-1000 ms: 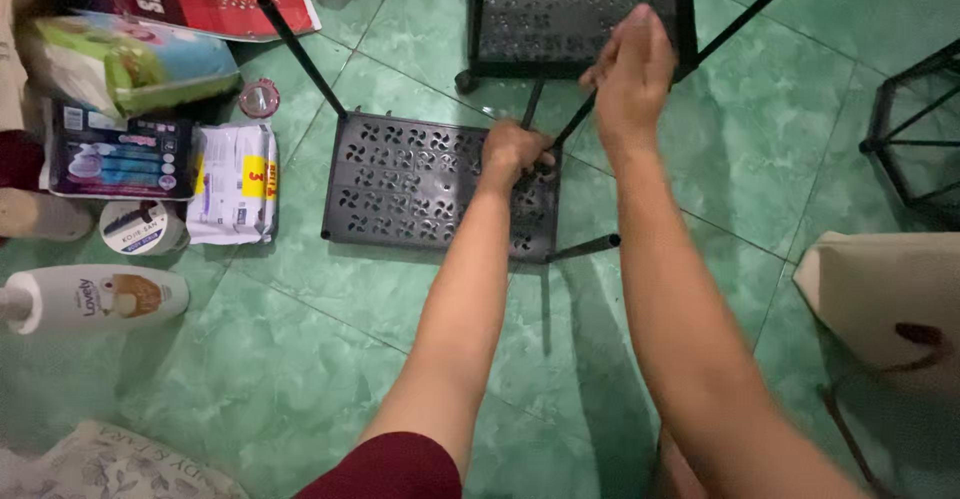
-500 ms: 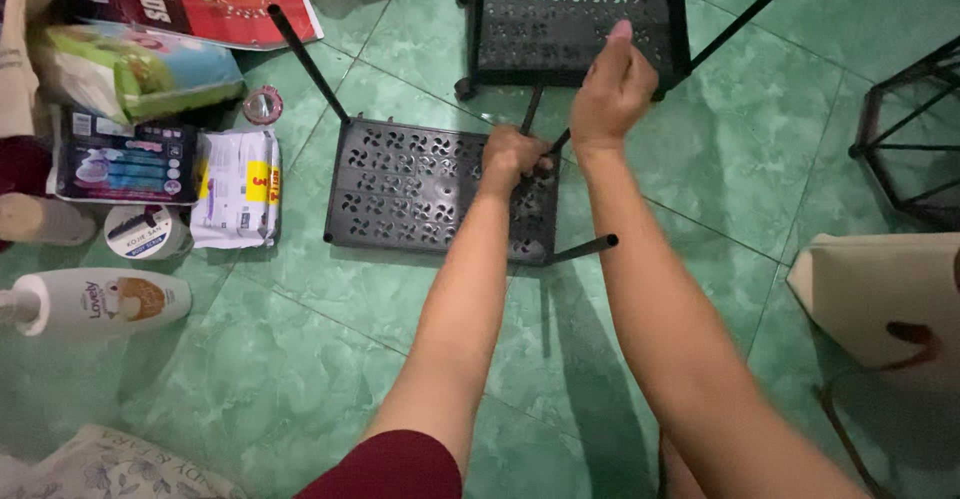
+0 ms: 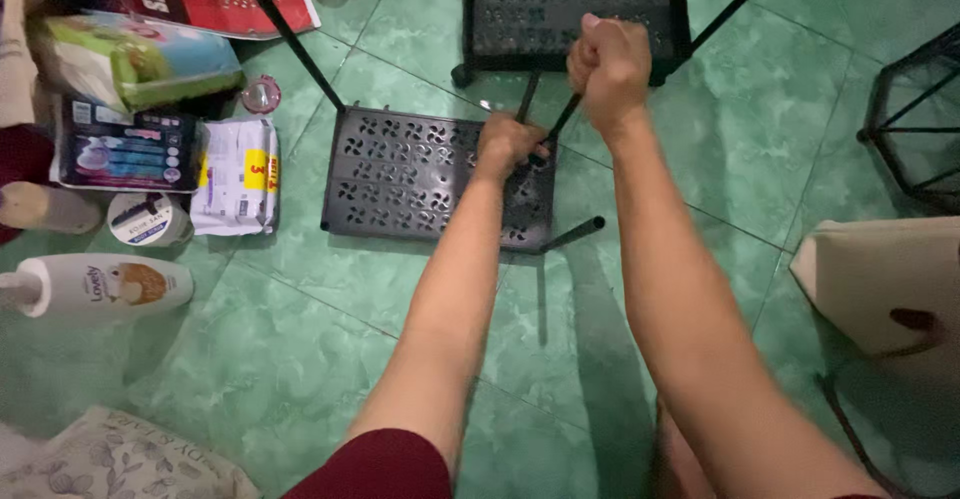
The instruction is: The person assembles a black metal stand by inserting long metal poles into the holes of a perforated shelf. They connect multiple poles to form the frame and secure the shelf in place.
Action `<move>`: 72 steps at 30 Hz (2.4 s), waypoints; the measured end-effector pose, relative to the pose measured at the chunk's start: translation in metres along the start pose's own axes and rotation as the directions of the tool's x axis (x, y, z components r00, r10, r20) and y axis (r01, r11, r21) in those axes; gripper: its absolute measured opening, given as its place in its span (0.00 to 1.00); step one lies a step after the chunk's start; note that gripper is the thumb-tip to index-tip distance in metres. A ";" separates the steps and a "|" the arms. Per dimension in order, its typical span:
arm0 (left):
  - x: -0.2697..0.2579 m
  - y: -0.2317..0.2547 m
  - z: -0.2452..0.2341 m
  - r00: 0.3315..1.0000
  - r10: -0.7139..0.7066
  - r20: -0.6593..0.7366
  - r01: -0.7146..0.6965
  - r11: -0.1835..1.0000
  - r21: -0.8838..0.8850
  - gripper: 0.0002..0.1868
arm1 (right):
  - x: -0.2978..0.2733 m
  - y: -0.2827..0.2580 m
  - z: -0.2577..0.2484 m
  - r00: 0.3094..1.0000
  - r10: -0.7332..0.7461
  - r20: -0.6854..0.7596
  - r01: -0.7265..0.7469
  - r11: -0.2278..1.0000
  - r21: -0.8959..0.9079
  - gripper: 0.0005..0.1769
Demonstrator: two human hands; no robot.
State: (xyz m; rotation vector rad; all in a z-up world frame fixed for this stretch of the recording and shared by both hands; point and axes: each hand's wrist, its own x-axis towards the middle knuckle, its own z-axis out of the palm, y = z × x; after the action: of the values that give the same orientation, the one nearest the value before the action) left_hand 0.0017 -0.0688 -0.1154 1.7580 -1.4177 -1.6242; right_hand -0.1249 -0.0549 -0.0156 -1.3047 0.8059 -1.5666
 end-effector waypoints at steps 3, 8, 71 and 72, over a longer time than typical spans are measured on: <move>-0.003 -0.001 0.001 0.999 0.018 -0.041 -0.019 1.000 -0.025 0.10 | 0.001 -0.001 -0.001 1.000 -0.005 0.017 0.005 1.000 -0.002 0.24; -0.002 0.001 0.003 0.998 0.045 -0.032 -0.047 0.998 -0.036 0.09 | -0.008 0.006 0.013 0.975 -0.148 -0.164 0.111 0.971 -0.213 0.22; -0.007 0.007 -0.001 1.000 -0.023 -0.005 0.023 0.999 -0.026 0.08 | 0.007 0.027 0.013 0.877 -0.425 -0.224 0.259 0.811 -0.525 0.25; -0.007 0.007 -0.001 1.000 0.006 0.003 -0.006 0.999 -0.048 0.08 | 0.007 0.028 0.011 0.882 -0.415 -0.222 0.281 0.843 -0.458 0.25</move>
State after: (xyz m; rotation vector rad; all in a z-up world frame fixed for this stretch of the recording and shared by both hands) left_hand 0.0007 -0.0658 -0.1061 1.7237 -1.3727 -1.6454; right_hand -0.1074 -0.0707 -0.0359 -1.5989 1.2018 -2.0103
